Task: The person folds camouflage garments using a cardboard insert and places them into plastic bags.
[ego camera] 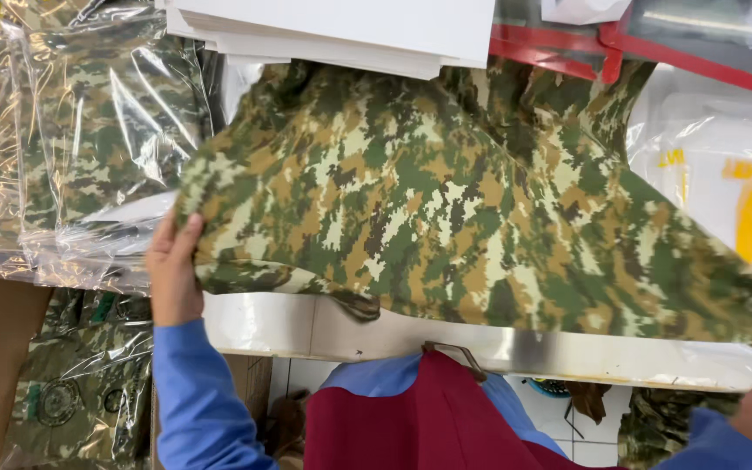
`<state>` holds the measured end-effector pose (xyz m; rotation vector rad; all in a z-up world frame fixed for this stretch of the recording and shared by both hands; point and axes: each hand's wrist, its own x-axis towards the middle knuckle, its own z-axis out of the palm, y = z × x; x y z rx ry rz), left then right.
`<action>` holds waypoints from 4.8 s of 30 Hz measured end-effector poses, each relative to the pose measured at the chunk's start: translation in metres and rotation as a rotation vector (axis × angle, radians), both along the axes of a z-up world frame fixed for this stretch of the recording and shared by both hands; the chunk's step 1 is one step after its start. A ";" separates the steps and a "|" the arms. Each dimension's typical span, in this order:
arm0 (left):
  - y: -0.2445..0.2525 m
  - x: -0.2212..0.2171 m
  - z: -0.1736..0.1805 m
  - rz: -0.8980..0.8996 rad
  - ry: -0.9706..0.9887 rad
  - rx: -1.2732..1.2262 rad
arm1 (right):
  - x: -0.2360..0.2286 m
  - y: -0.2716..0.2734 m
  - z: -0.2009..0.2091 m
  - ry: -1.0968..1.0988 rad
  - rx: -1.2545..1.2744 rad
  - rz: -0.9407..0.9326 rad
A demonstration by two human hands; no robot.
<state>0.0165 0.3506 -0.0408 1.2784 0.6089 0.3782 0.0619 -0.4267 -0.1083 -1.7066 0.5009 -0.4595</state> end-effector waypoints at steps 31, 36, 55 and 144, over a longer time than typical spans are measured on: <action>-0.082 0.052 -0.224 -0.064 0.594 1.397 | 0.016 0.200 -0.138 0.282 -1.076 0.413; -0.071 -0.026 -0.223 -0.141 0.769 1.261 | -0.009 0.185 -0.151 0.350 -1.049 0.458; -0.125 -0.132 -0.262 -0.358 1.348 1.205 | 0.302 0.436 0.132 -0.384 -1.397 1.013; -0.101 -0.069 -0.159 -0.491 0.614 0.214 | 0.081 0.389 -0.145 -0.079 -1.229 0.686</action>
